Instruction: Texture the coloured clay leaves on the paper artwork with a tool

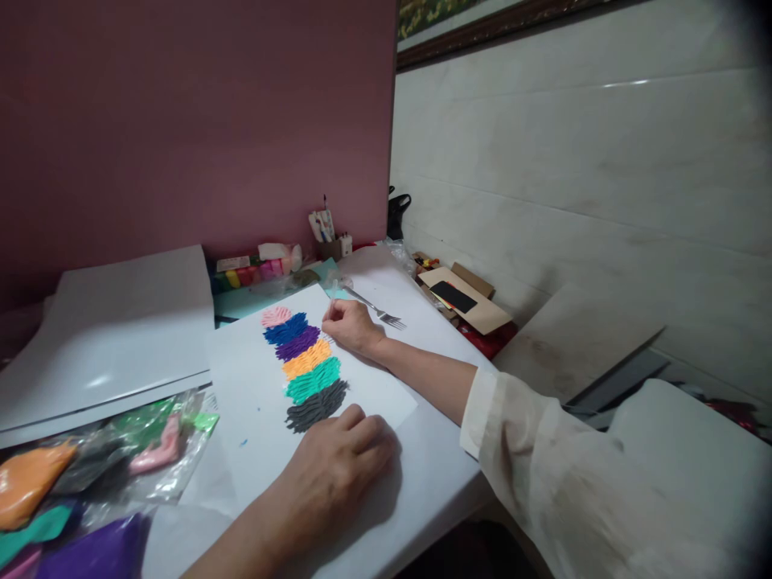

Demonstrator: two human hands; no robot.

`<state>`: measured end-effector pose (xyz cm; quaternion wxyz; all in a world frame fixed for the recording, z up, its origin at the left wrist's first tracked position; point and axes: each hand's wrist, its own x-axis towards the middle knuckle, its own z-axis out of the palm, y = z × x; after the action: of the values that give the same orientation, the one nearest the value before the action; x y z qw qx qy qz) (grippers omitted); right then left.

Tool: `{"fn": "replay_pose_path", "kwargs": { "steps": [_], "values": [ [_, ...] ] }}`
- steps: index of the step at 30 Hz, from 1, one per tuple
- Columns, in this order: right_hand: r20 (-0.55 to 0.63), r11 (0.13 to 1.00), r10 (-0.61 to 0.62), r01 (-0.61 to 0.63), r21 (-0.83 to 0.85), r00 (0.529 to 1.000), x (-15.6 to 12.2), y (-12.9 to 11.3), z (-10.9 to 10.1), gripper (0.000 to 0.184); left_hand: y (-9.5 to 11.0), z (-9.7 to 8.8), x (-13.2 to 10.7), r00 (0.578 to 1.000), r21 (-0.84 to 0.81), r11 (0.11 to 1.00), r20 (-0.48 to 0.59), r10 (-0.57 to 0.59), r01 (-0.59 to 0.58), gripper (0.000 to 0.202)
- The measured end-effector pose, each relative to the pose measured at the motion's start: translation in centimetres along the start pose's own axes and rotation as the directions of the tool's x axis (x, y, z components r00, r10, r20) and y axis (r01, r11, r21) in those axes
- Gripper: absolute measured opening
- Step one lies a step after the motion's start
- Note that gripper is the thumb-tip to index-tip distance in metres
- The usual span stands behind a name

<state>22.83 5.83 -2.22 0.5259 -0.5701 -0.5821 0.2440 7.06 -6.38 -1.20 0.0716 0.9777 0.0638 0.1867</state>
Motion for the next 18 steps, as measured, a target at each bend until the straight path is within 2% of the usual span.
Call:
{"fn": "replay_pose_path", "kwargs": {
  "steps": [18],
  "values": [
    [0.035,0.999,-0.011,0.010,0.038,0.999,-0.09,0.03,0.04,0.006,-0.04,-0.30,0.16,0.999,0.029,0.999,-0.036,0.020,-0.019,0.022]
  ]
}}
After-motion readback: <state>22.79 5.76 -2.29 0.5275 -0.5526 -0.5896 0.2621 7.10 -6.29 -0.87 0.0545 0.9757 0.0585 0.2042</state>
